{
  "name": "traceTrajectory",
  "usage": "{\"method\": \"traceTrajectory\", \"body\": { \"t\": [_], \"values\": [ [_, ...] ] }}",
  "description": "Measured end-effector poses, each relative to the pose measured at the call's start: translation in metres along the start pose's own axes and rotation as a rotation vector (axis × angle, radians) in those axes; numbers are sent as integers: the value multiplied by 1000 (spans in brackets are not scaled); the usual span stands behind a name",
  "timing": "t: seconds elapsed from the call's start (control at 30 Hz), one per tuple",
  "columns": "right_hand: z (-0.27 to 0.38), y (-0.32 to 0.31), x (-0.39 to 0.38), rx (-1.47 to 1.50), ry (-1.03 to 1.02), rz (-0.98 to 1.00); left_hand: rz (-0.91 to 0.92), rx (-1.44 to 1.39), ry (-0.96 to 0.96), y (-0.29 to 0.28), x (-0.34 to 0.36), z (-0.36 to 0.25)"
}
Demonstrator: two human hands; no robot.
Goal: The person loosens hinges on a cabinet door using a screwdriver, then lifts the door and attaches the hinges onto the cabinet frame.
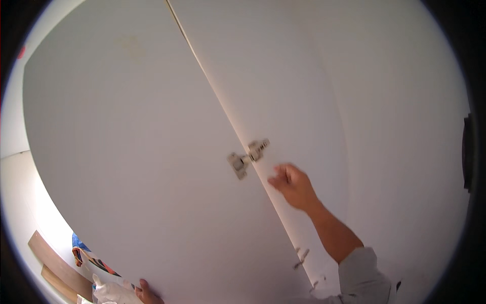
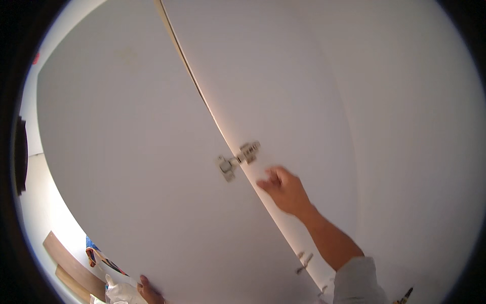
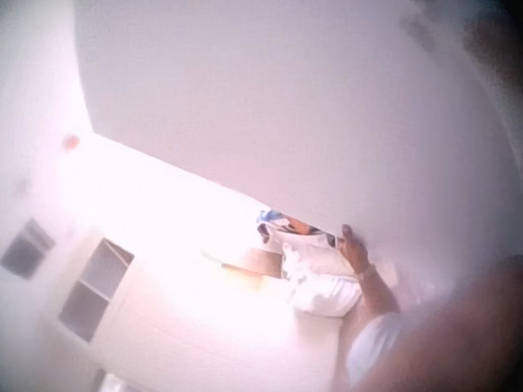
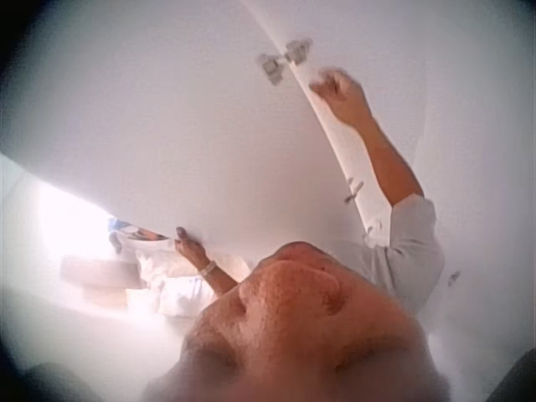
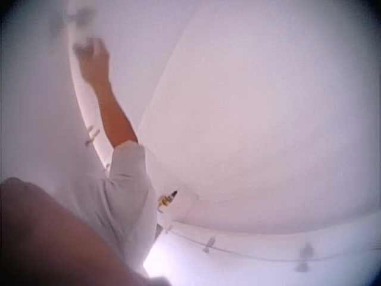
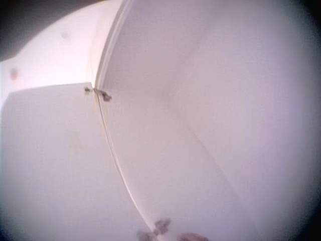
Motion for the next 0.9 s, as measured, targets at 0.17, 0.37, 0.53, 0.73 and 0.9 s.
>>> {"method": "traceTrajectory", "body": {
  "t": [0.17, 0.37, 0.53, 0.73, 0.9],
  "values": [
    [17, 0, 37, 337, 336, 239, 6, 36, -54, 8, -8, -20],
    [21, 12, 51, 57, -49, 38, 73, -83, -197, 27, -17, -42],
    [33, 4, 59, -370, -733, -157, 94, -119, -168, 13, -13, -38],
    [15, 1, 83, -468, -957, -39, -55, 116, -39, 0, -3, 4],
    [15, 2, 76, -368, -876, 13, -58, 26, -25, -14, -2, 20]
  ]
}}
Point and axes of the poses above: each hand's wrist, its own x-axis towards the middle knuckle, its own y-axis out of the palm, z = x × y, the point moved 2 cm from there along x, towards the middle knuckle, and after that the axes turned 4 degrees about -y, right-handed, at the moved point
